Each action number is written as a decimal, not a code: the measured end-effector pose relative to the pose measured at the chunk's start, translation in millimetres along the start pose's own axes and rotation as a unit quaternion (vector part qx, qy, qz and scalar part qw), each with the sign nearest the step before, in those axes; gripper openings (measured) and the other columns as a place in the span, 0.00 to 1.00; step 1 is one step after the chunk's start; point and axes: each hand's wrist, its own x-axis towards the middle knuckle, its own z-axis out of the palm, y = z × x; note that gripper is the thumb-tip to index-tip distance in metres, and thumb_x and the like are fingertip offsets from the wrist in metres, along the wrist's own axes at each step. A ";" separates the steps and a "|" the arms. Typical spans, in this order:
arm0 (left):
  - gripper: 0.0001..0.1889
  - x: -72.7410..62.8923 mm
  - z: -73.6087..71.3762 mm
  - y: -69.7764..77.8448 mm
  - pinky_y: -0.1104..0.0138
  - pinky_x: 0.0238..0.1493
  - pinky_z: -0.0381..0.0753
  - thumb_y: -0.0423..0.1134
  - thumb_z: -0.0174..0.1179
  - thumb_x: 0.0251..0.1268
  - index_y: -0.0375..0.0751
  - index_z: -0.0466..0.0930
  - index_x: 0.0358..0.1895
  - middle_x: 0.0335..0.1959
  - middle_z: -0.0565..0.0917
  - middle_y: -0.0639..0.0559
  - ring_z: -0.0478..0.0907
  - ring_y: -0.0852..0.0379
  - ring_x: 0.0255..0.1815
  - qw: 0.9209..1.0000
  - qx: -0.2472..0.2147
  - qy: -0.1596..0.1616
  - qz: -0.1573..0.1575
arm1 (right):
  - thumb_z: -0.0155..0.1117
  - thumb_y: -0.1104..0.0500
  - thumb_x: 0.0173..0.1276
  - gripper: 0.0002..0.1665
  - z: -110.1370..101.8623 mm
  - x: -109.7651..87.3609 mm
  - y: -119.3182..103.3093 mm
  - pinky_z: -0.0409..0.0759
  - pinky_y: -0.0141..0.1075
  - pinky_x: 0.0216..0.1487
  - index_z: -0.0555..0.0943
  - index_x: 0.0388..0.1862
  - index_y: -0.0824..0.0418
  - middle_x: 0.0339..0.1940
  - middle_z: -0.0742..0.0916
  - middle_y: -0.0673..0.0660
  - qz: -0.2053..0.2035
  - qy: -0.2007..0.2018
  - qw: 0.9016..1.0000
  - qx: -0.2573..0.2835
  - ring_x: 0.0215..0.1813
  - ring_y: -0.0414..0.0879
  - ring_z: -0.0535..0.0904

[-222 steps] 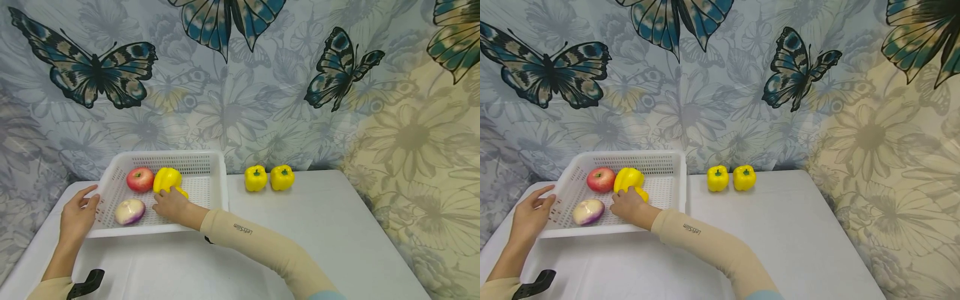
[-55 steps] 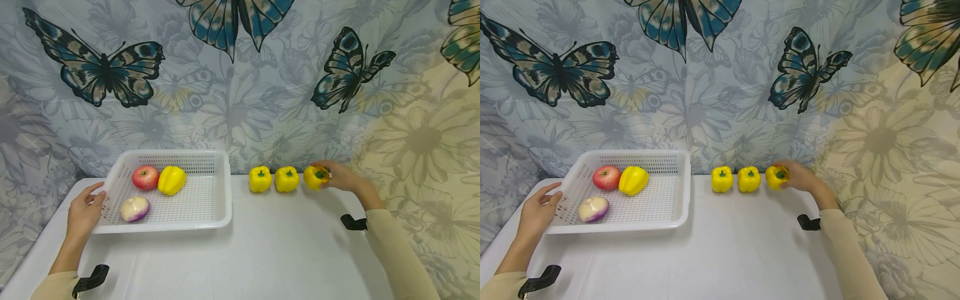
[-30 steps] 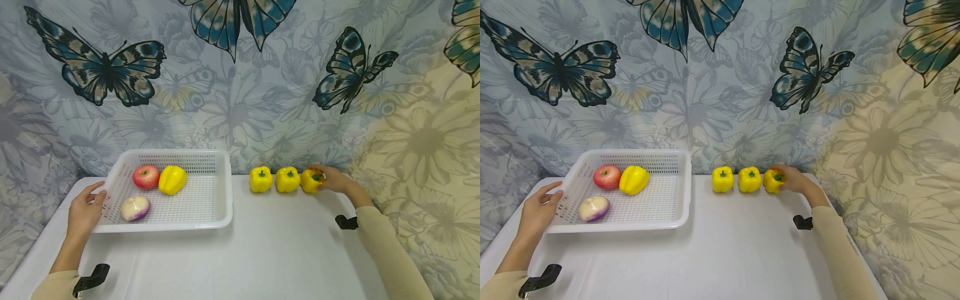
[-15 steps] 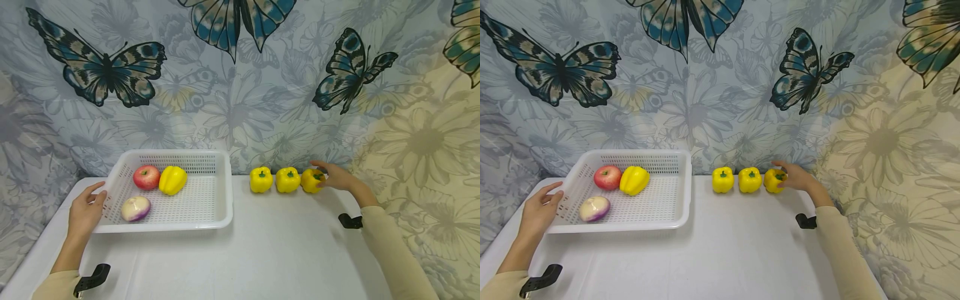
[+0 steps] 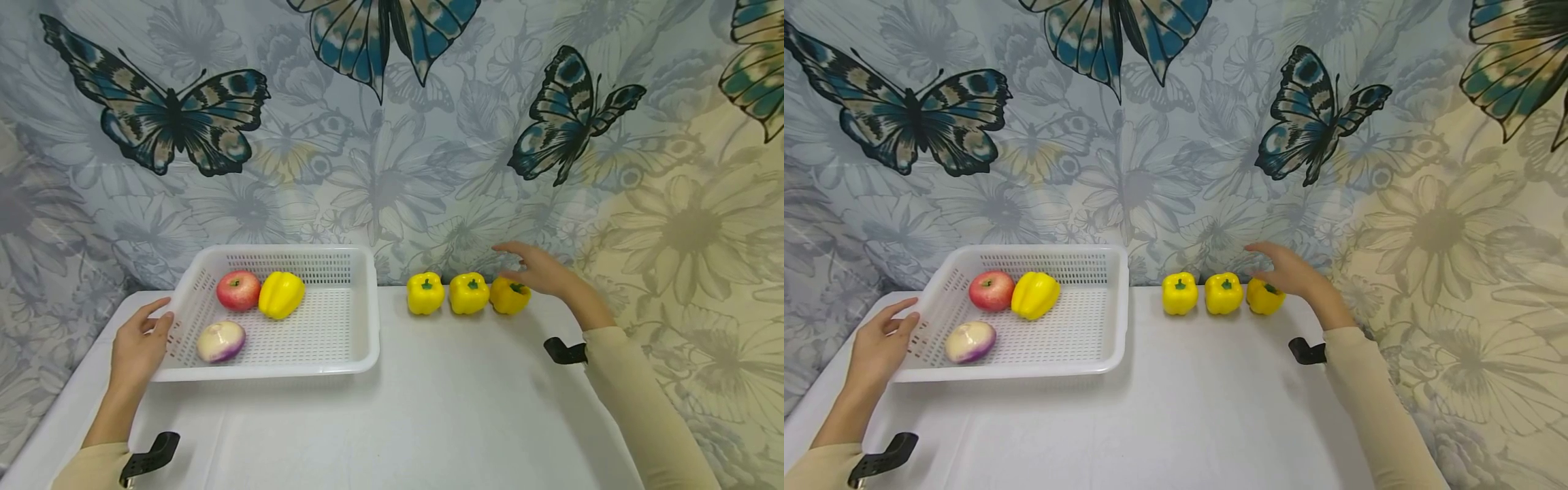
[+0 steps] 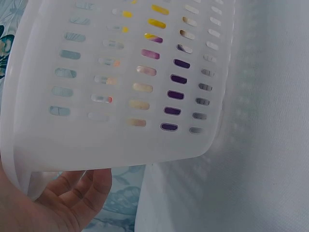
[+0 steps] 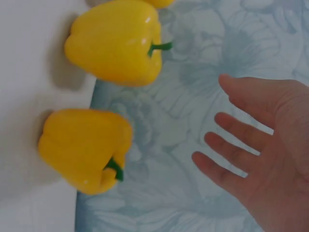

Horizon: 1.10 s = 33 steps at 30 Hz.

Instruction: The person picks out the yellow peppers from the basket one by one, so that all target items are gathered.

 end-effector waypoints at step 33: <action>0.27 -2.7 -3.4 1.5 0.68 0.24 0.70 0.46 0.43 0.78 0.40 0.62 0.74 0.52 0.78 0.29 0.72 0.67 0.24 1.000 -0.008 -0.015 0.005 | 0.62 0.55 0.72 0.33 15.5 50.2 -102.3 0.70 0.55 0.62 0.66 0.71 0.67 0.70 0.72 0.64 -0.039 0.034 0.998 0.032 0.68 0.62 0.68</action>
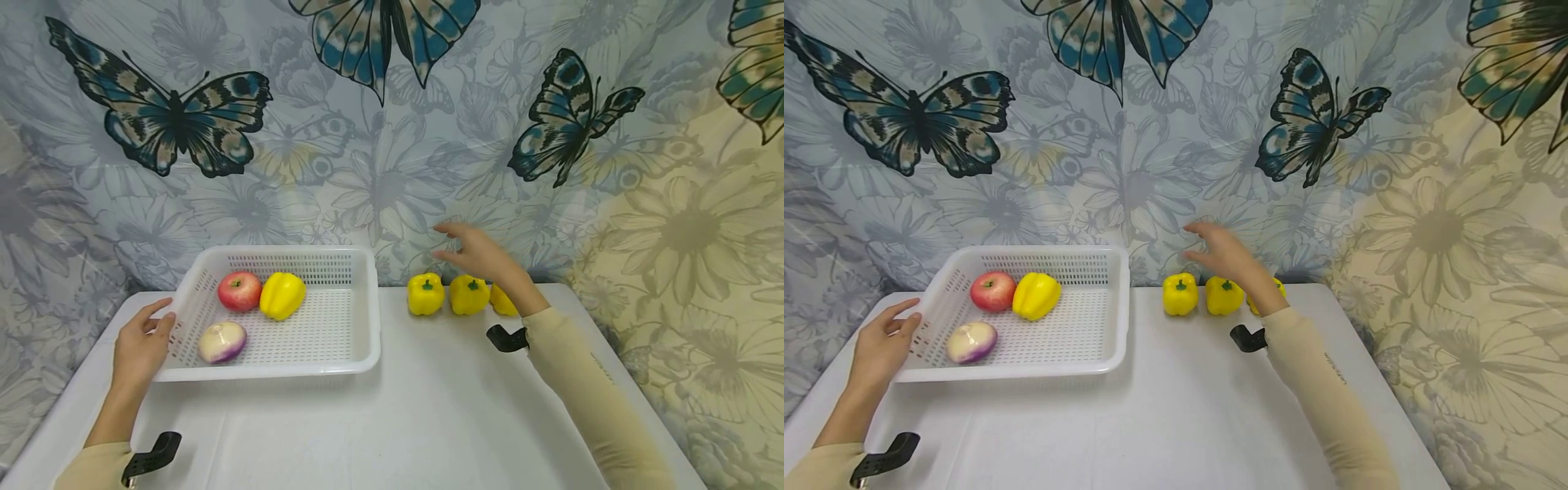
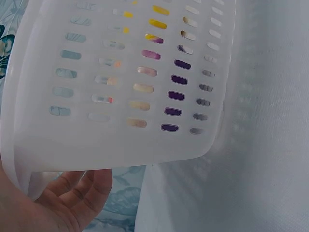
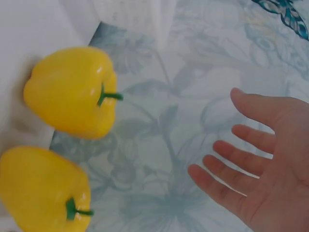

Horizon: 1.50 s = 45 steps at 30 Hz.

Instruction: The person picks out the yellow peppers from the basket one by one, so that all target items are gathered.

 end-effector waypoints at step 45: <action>0.26 0.8 0.2 -0.5 0.69 0.24 0.71 0.47 0.43 0.78 0.40 0.62 0.74 0.53 0.78 0.29 0.71 0.71 0.24 1.000 0.001 0.004 0.005 | 0.62 0.50 0.72 0.33 101.9 73.9 -99.3 0.80 0.39 0.49 0.69 0.69 0.65 0.64 0.79 0.63 0.011 -0.052 0.996 0.065 0.50 0.52 0.83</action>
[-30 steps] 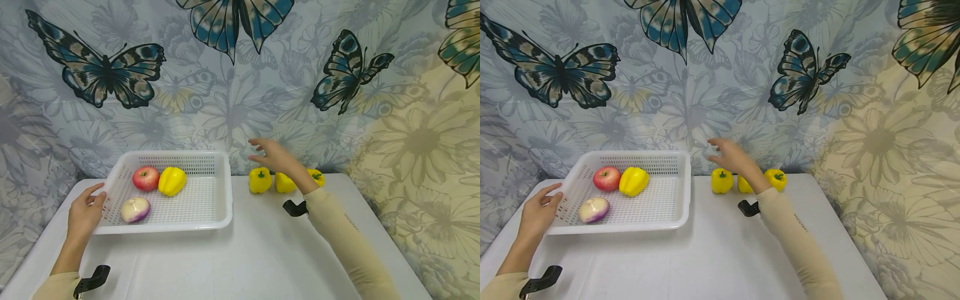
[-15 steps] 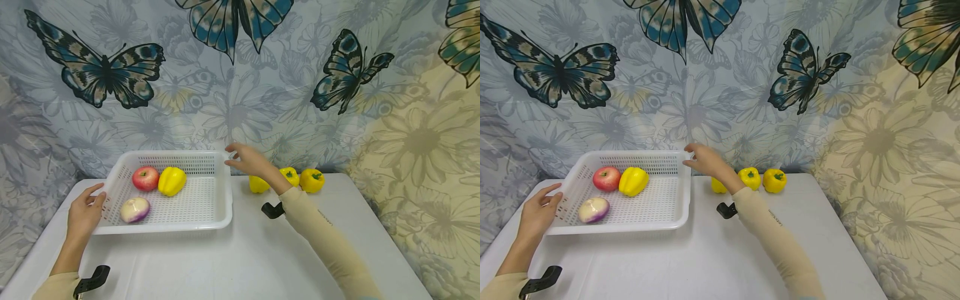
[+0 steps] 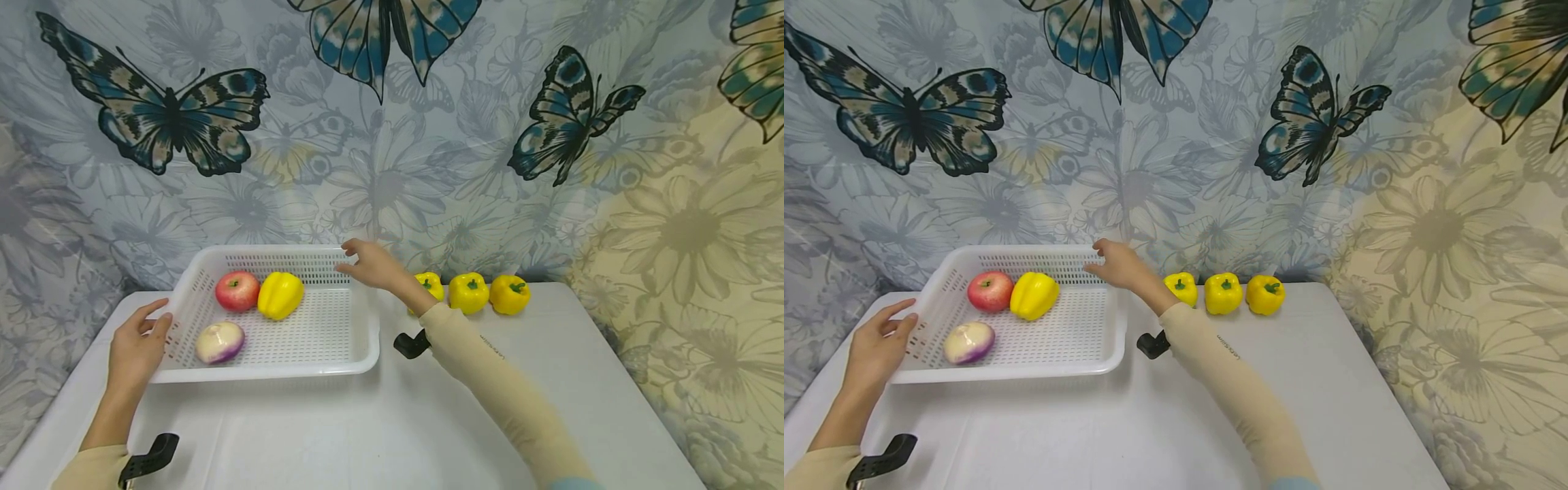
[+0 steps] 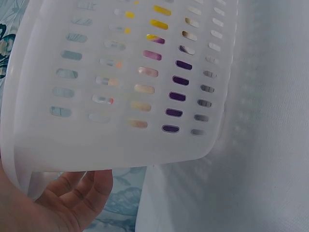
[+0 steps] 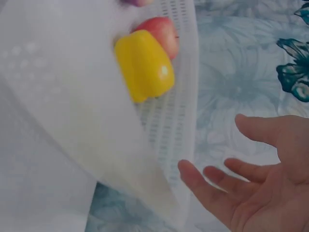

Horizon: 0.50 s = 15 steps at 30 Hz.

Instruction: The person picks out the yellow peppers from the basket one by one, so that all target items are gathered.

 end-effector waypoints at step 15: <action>0.26 0.4 0.4 -0.1 0.70 0.24 0.70 0.46 0.43 0.78 0.41 0.62 0.74 0.52 0.79 0.30 0.71 0.71 0.24 1.000 0.004 0.003 -0.005 | 0.59 0.48 0.73 0.39 31.9 33.7 -12.7 0.81 0.45 0.50 0.62 0.73 0.69 0.74 0.67 0.63 0.161 -0.124 0.932 0.299 0.64 0.67 0.73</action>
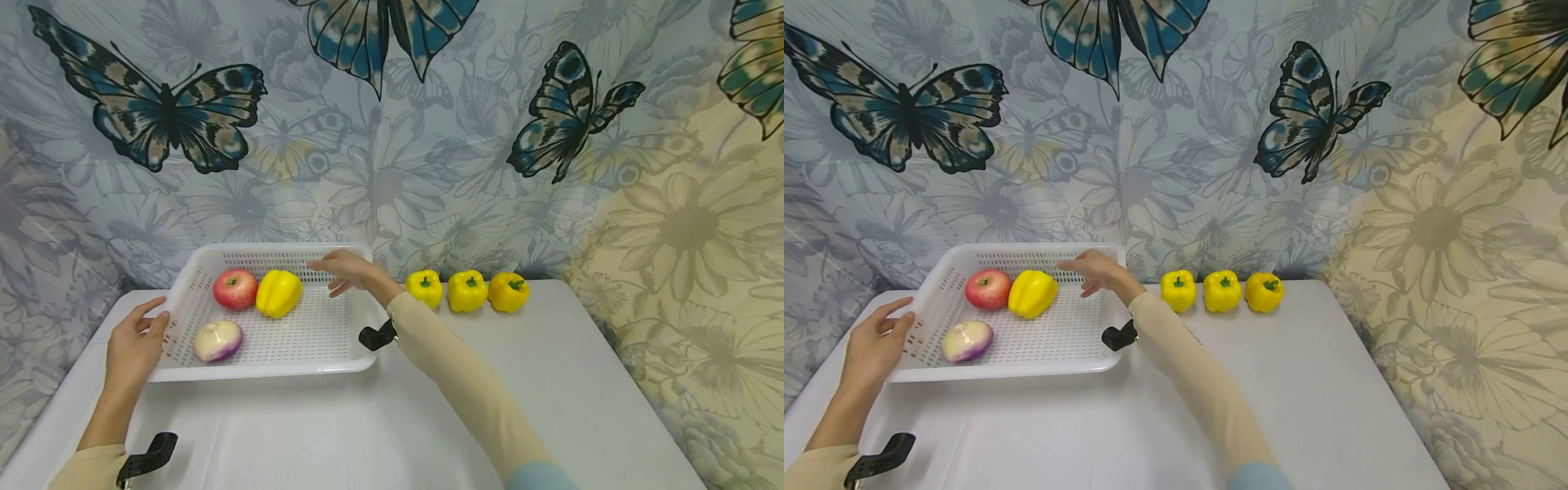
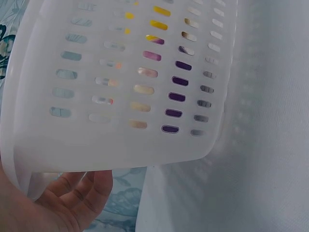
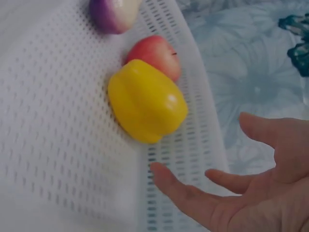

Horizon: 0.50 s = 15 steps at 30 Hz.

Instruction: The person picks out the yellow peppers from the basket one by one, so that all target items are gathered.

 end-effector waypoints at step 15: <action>0.26 -0.1 0.0 1.6 0.70 0.24 0.70 0.45 0.44 0.78 0.40 0.63 0.73 0.50 0.79 0.29 0.71 0.71 0.23 1.000 -0.008 0.000 0.001 | 0.66 0.46 0.67 0.47 35.6 33.1 1.7 0.79 0.52 0.54 0.57 0.75 0.66 0.70 0.66 0.73 0.081 0.040 0.990 0.106 0.65 0.70 0.68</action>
